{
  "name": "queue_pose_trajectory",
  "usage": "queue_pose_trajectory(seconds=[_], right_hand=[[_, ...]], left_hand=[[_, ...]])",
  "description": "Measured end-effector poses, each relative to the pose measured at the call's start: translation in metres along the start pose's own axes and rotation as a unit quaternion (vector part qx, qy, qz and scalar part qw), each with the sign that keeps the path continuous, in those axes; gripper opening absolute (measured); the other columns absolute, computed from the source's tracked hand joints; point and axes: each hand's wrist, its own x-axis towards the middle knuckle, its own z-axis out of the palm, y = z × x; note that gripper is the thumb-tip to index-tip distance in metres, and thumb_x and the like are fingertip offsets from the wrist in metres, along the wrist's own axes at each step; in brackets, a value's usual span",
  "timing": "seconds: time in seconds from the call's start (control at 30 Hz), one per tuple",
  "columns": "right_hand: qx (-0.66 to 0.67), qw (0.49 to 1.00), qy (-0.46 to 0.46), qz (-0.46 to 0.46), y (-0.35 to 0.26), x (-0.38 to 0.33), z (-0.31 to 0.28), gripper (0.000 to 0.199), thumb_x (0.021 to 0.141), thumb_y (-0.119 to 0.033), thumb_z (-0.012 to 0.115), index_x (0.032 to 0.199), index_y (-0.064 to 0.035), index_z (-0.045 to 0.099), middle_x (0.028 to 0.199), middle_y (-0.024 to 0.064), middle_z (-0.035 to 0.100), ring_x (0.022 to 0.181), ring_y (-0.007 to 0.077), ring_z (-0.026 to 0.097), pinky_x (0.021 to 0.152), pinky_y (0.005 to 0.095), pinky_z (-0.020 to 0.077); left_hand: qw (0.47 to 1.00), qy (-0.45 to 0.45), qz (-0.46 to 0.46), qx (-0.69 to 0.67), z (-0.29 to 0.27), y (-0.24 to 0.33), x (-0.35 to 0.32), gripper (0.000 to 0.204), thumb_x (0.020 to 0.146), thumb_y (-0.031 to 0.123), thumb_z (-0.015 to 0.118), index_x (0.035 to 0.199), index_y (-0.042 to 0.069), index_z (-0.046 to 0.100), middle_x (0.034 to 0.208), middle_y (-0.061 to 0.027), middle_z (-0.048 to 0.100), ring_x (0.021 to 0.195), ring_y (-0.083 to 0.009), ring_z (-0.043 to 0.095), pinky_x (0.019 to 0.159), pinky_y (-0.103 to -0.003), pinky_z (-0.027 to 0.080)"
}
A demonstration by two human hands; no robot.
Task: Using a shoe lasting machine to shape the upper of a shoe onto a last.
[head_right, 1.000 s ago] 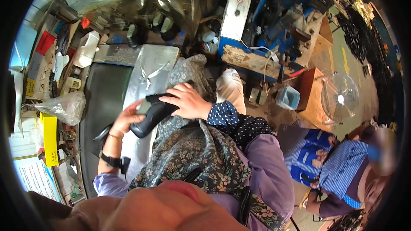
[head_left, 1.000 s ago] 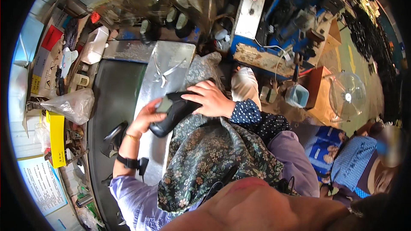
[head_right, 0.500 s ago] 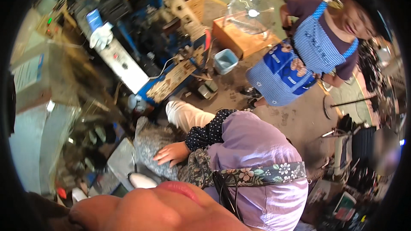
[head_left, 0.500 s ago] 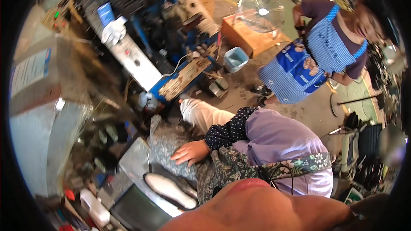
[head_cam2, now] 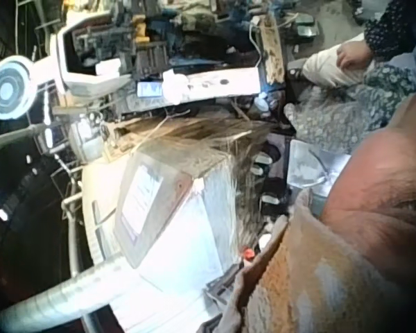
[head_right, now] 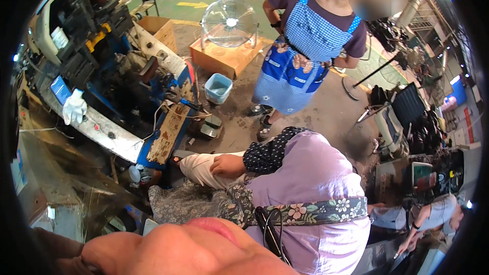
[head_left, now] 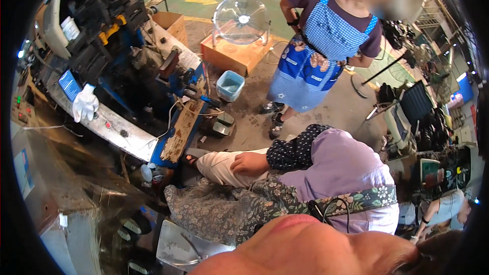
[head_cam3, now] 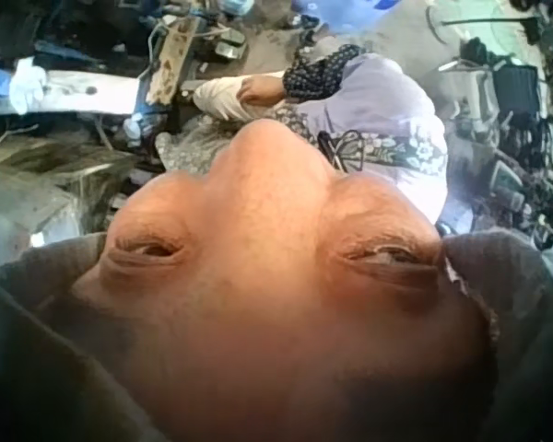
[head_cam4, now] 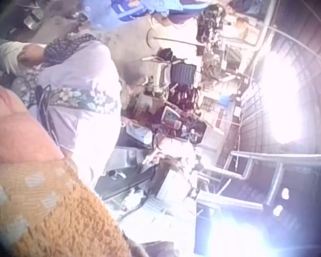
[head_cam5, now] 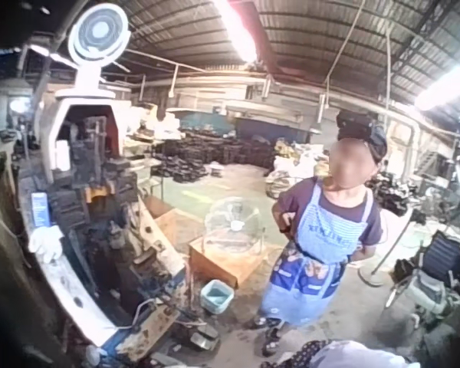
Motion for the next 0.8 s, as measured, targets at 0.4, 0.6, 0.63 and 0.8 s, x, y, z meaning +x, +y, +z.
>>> queue_pose_trajectory(seconds=[0.4, 0.6, 0.63, 0.8], right_hand=[[-0.036, 0.937, -0.048, 0.344, 0.017, -0.040, -0.032, 0.051, 0.093, -0.052, 0.054, 0.106, -0.0029, 0.062, 0.100, 0.0184, 0.065, 0.095, 0.0378, 0.062, 0.080, 0.0461, 0.0497], [0.000, 0.971, -0.030, 0.237, -0.014, -0.069, -0.044, 0.041, 0.094, -0.045, 0.058, 0.093, -0.0045, 0.060, 0.090, 0.0145, 0.061, 0.083, 0.0352, 0.060, 0.071, 0.0433, 0.0493], [-0.018, 0.984, -0.004, 0.177, -0.013, -0.069, -0.040, 0.039, 0.095, -0.044, 0.058, 0.093, -0.0048, 0.059, 0.092, 0.0140, 0.061, 0.084, 0.0342, 0.060, 0.072, 0.0429, 0.0494], [-0.068, 0.993, 0.059, 0.080, 0.000, -0.069, -0.030, 0.044, 0.096, -0.045, 0.057, 0.112, -0.0041, 0.055, 0.107, 0.0155, 0.059, 0.097, 0.0345, 0.059, 0.086, 0.0426, 0.0488]], left_hand=[[0.992, 0.021, -0.014, 0.122, 0.013, -0.010, 0.034, 0.051, 0.095, 0.030, 0.060, 0.136, 0.001, 0.051, 0.134, -0.0248, 0.052, 0.125, -0.0411, 0.047, 0.106, -0.047, 0.039], [0.984, 0.027, -0.027, 0.173, -0.005, -0.035, 0.047, 0.052, 0.096, 0.032, 0.060, 0.136, 0.000, 0.052, 0.137, -0.0269, 0.050, 0.129, -0.0436, 0.044, 0.109, -0.049, 0.036], [0.983, 0.024, -0.030, 0.180, -0.005, -0.039, 0.044, 0.052, 0.096, 0.032, 0.060, 0.136, 0.000, 0.052, 0.137, -0.0272, 0.050, 0.129, -0.0441, 0.043, 0.109, -0.049, 0.036], [0.979, 0.146, 0.076, 0.117, -0.017, -0.038, 0.018, 0.052, 0.096, 0.033, 0.059, 0.135, -0.001, 0.052, 0.139, -0.0290, 0.048, 0.132, -0.0462, 0.041, 0.112, -0.051, 0.033]])
